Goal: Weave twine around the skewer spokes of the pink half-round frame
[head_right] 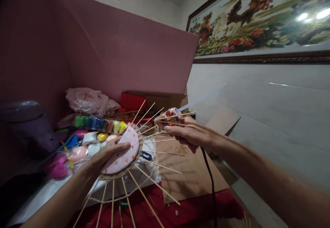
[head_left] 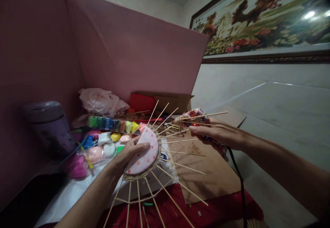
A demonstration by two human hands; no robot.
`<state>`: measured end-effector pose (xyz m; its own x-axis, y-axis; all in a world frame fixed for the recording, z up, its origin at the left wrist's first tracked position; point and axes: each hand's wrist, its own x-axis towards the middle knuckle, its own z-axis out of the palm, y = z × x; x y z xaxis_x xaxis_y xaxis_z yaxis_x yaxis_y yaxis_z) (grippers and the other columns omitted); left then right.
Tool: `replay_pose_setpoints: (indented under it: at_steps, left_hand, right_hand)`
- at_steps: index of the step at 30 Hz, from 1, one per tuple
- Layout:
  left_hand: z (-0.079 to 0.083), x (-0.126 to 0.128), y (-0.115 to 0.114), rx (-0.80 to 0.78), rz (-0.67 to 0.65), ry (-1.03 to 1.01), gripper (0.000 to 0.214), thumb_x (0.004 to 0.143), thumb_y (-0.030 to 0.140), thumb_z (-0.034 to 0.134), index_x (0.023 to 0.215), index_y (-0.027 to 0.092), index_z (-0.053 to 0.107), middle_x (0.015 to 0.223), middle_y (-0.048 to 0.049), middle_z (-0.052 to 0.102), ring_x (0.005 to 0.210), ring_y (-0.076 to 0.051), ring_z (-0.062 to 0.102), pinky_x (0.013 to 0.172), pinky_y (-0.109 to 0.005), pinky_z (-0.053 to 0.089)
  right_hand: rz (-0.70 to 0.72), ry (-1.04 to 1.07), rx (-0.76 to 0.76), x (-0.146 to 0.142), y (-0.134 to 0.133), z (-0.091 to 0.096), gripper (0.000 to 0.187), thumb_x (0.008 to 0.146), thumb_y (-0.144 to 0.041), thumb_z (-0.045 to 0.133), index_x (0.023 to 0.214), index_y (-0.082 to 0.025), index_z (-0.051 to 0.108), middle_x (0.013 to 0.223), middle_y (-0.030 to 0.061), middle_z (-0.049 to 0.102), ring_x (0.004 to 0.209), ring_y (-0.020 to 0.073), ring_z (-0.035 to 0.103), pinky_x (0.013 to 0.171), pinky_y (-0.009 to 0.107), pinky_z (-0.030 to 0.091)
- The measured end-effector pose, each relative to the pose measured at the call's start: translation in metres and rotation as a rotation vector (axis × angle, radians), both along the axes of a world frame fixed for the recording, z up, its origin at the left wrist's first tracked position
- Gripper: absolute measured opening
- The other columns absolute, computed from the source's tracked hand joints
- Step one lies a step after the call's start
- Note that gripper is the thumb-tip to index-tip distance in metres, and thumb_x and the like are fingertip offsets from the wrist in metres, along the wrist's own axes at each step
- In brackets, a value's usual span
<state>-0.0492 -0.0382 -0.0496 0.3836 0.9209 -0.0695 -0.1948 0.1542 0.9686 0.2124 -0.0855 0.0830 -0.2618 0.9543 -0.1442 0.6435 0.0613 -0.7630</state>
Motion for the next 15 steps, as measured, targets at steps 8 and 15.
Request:
replay_pose_setpoints:
  at_steps: [8,15]
  left_hand:
    - [-0.002,-0.001,0.002,-0.002,0.006,0.023,0.032,0.064,0.033,0.069,0.086,0.014,0.056,0.069,-0.0039,0.064,0.049,-0.011,0.056,0.043,-0.019,0.039]
    - [0.002,-0.011,0.007,0.021,0.025,-0.027,0.036,0.065,0.032,0.069,0.092,0.012,0.058,0.071,-0.0052,0.065,0.050,-0.012,0.058,0.044,-0.020,0.042]
  right_hand:
    - [-0.065,0.229,0.216,0.006,-0.004,-0.002,0.034,0.078,-0.051,0.051,0.082,-0.018,0.052,0.059,-0.0040,0.044,0.040,0.0054,0.037,0.030,0.015,0.031]
    - [-0.325,0.241,0.351,0.058,0.013,-0.040,0.037,0.075,-0.053,0.051,0.094,-0.021,0.054,0.061,-0.0043,0.046,0.041,0.0077,0.038,0.032,0.018,0.031]
